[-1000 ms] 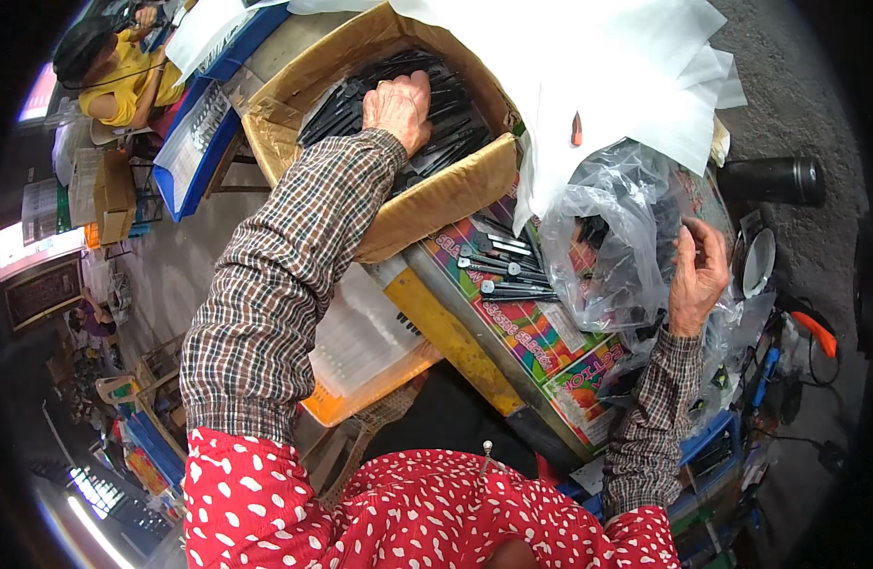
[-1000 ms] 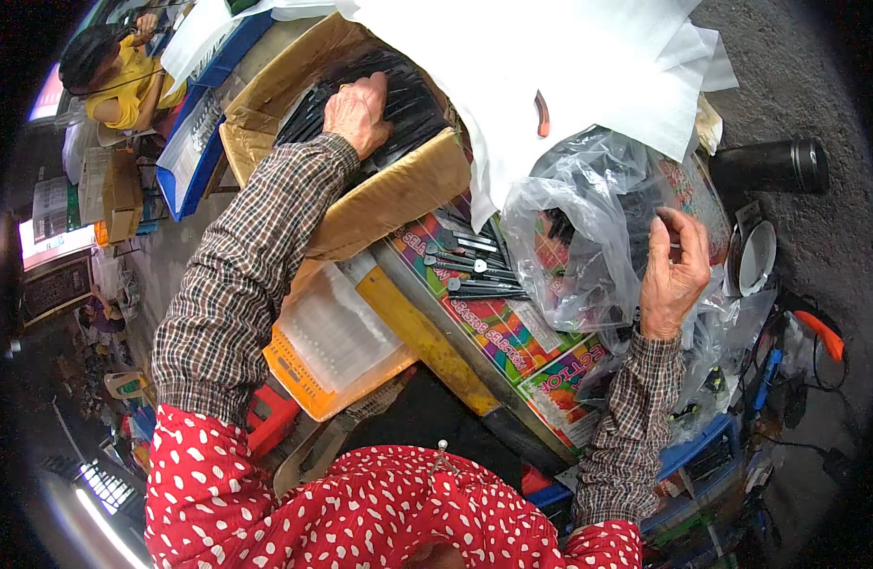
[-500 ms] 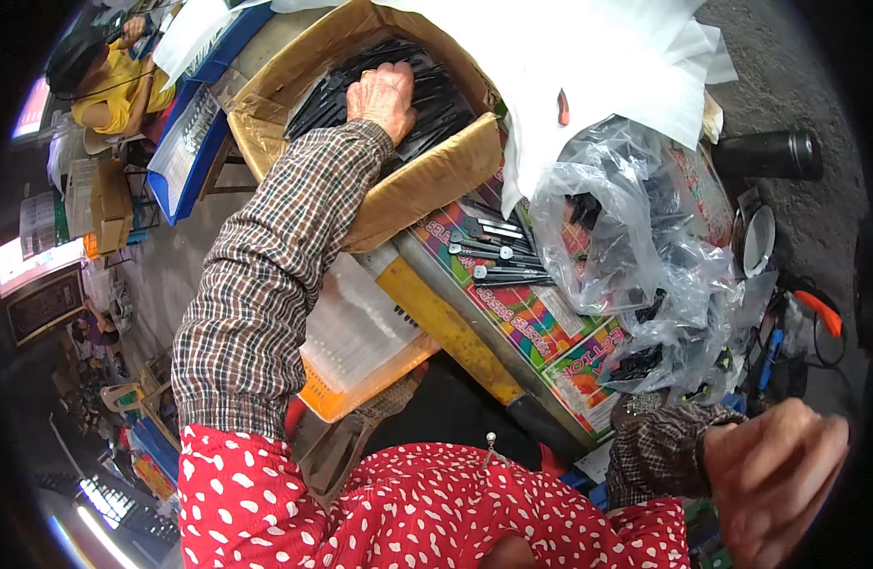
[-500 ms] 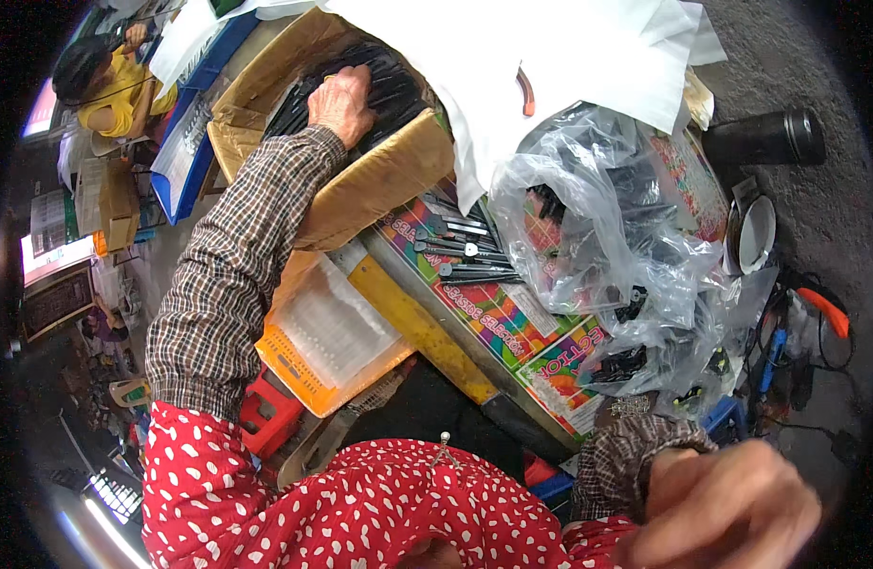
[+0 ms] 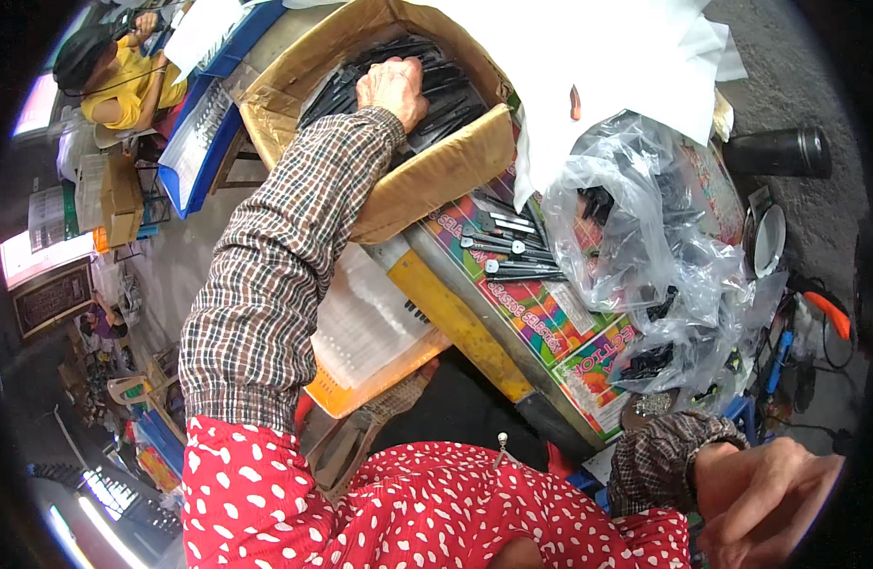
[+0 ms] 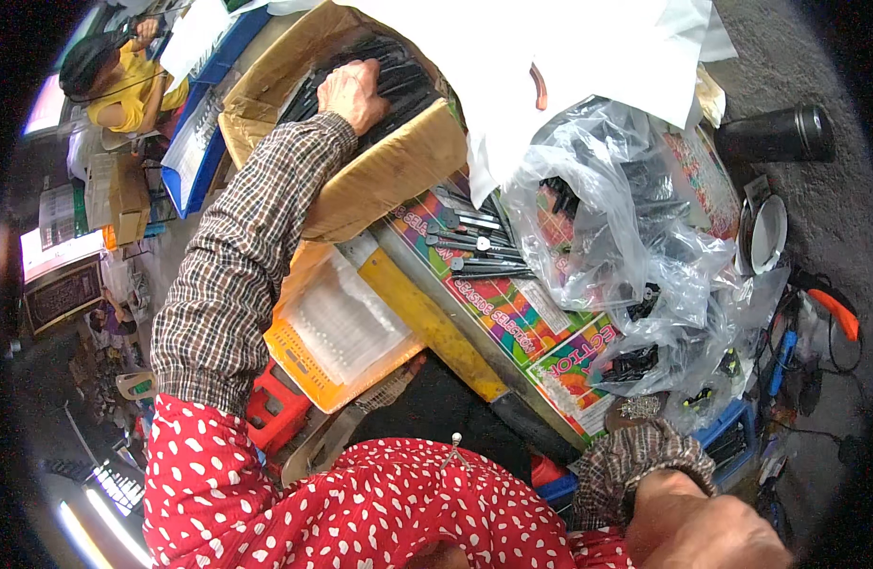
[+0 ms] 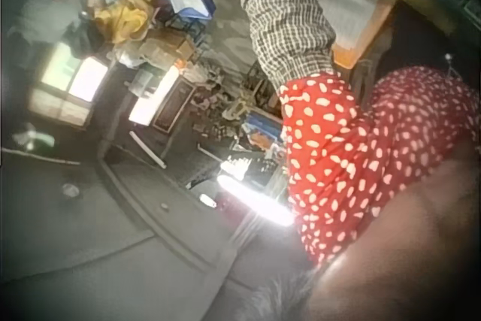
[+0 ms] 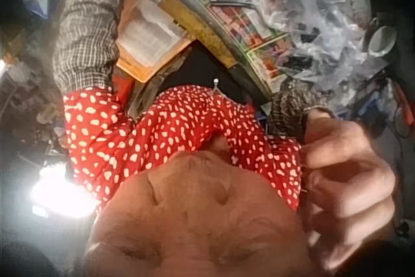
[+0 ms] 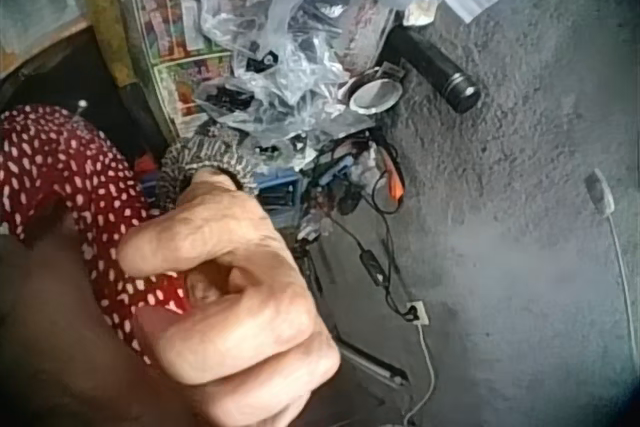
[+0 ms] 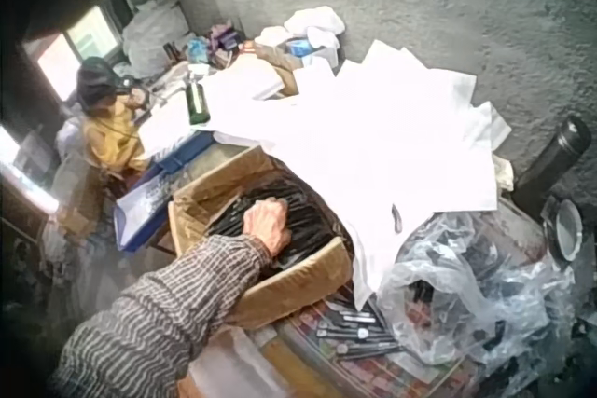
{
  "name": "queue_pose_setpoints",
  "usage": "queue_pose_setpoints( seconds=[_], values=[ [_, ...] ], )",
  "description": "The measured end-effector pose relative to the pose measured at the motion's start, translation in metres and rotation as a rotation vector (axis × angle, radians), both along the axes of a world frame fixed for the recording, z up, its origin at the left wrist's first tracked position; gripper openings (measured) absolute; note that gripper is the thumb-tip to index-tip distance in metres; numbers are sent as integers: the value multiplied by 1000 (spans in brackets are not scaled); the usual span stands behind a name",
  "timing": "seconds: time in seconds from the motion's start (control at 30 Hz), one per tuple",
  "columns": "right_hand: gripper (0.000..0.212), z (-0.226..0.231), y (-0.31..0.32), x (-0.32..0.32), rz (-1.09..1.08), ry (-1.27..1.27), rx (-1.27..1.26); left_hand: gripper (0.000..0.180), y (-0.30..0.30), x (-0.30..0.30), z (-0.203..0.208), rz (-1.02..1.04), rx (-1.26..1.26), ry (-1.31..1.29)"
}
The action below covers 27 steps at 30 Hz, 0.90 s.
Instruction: The person assembles black plastic propeller components by hand at a workshop table, using a small applicator tool.
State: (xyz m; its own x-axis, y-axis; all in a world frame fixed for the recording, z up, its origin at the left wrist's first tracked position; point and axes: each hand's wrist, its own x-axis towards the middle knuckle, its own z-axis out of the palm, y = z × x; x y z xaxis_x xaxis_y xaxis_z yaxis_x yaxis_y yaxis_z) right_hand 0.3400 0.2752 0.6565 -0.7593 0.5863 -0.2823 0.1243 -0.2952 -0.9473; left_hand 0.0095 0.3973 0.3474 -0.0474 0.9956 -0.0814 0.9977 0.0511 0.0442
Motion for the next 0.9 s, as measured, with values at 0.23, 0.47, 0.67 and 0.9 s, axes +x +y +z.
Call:
queue_pose_setpoints(
  seconds=[0.23,0.47,0.67,0.9],
  values=[
    [14,-11,-9,0,-25,125,108,46,-9,-5,5,0,18,3],
    [14,-17,-17,16,-71,232,222,43,-14,-8,2,-91,43,45],
    [33,-55,-34,40,-209,387,315,39,-16,-9,6,-146,66,56],
    [23,-171,-22,4,-466,-44,514,44,-30,-36,15,-323,159,198]
  ],
)
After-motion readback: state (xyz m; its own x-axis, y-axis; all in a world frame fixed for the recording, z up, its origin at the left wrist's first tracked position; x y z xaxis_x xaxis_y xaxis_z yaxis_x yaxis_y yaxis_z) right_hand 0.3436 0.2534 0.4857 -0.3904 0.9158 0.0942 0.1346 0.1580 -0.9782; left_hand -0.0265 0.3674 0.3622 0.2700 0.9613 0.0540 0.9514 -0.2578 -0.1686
